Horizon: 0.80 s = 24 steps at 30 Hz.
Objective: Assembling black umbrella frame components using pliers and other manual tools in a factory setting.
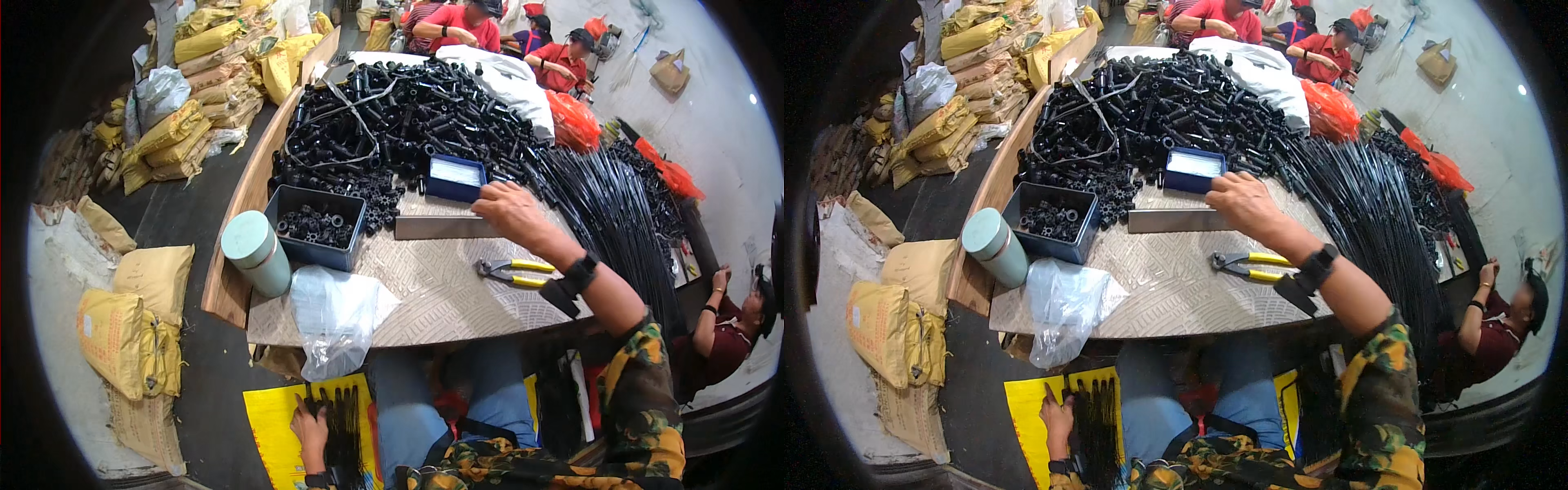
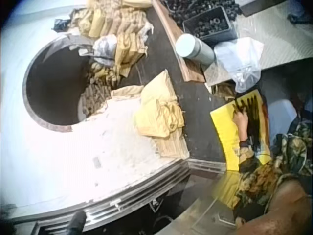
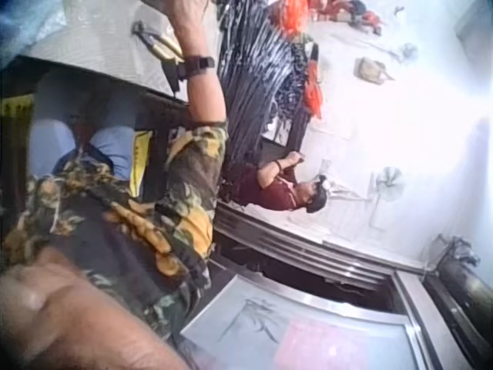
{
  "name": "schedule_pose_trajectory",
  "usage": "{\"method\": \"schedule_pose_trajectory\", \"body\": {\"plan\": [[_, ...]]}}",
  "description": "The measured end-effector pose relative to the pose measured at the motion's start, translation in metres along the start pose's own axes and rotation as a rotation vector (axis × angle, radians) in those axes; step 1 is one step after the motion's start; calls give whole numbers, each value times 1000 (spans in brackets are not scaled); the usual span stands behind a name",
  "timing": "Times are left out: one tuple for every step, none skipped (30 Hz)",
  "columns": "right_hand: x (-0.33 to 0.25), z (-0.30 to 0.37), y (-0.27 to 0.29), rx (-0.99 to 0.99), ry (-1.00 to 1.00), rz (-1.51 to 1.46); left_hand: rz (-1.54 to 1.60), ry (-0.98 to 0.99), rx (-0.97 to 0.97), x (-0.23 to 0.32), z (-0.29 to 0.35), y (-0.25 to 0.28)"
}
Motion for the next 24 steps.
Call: {"method": "schedule_pose_trajectory", "body": {"plan": [[3,-9,-5,11,43,28,4,-125,34,16,3,3],[6,-19,-15,-32,32,38,3,-238,68,29,10,5],[9,-26,-25,-88,-76,20,15,-334,113,45,19,4],[10,-33,-36,-143,-182,-7,18,-422,157,59,31,4],[12,-39,-43,-172,-182,10,65,-452,28,77,41,10],[15,-42,-46,-175,-179,16,112,-486,-101,97,51,18],[17,-44,-49,-174,-185,15,114,-558,-65,110,61,22],[18,-46,-53,-175,-190,12,114,-627,-30,120,69,22],[19,-48,-56,-170,-191,1,84,-571,-56,122,75,14],[19,-51,-56,-175,-187,3,90,-568,-57,123,75,15],[19,-54,-56,-216,-189,3,107,-569,-74,124,75,18],[19,-56,-55,-257,-193,3,123,-570,-91,124,73,20],[17,-59,-56,-270,-176,-10,125,-563,-92,123,72,21],[16,-61,-55,-273,-170,-13,117,-572,-119,122,70,21],[15,-63,-53,-300,-162,-3,107,-581,-147,120,68,22],[15,-62,-51,-326,-161,12,106,-582,-147,119,67,21],[18,-62,-53,-325,-163,11,108,-610,-139,119,65,20],[21,-62,-57,-314,-134,7,109,-640,-130,119,64,20],[22,-63,-56,-300,-104,4,106,-645,-129,120,62,19],[23,-63,-54,-295,-111,5,102,-645,-142,121,61,17],[24,-62,-53,-312,-108,34,98,-648,-156,123,61,16],[23,-62,-51,-329,-106,59,91,-656,-157,124,61,17],[24,-60,-45,-325,-117,60,78,-630,-162,126,63,17],[23,-58,-36,-276,-179,3,63,-599,-169,126,66,17]]}}
Point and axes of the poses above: each hand's wrist, its own z-axis away from the middle knuckle, its own y-axis out of the back of the hand, x = y × z, the point moved 2 cm from there along -z, towards the middle knuckle, and after that the axes turned 12 degrees about -z, right-handed, at the moved point
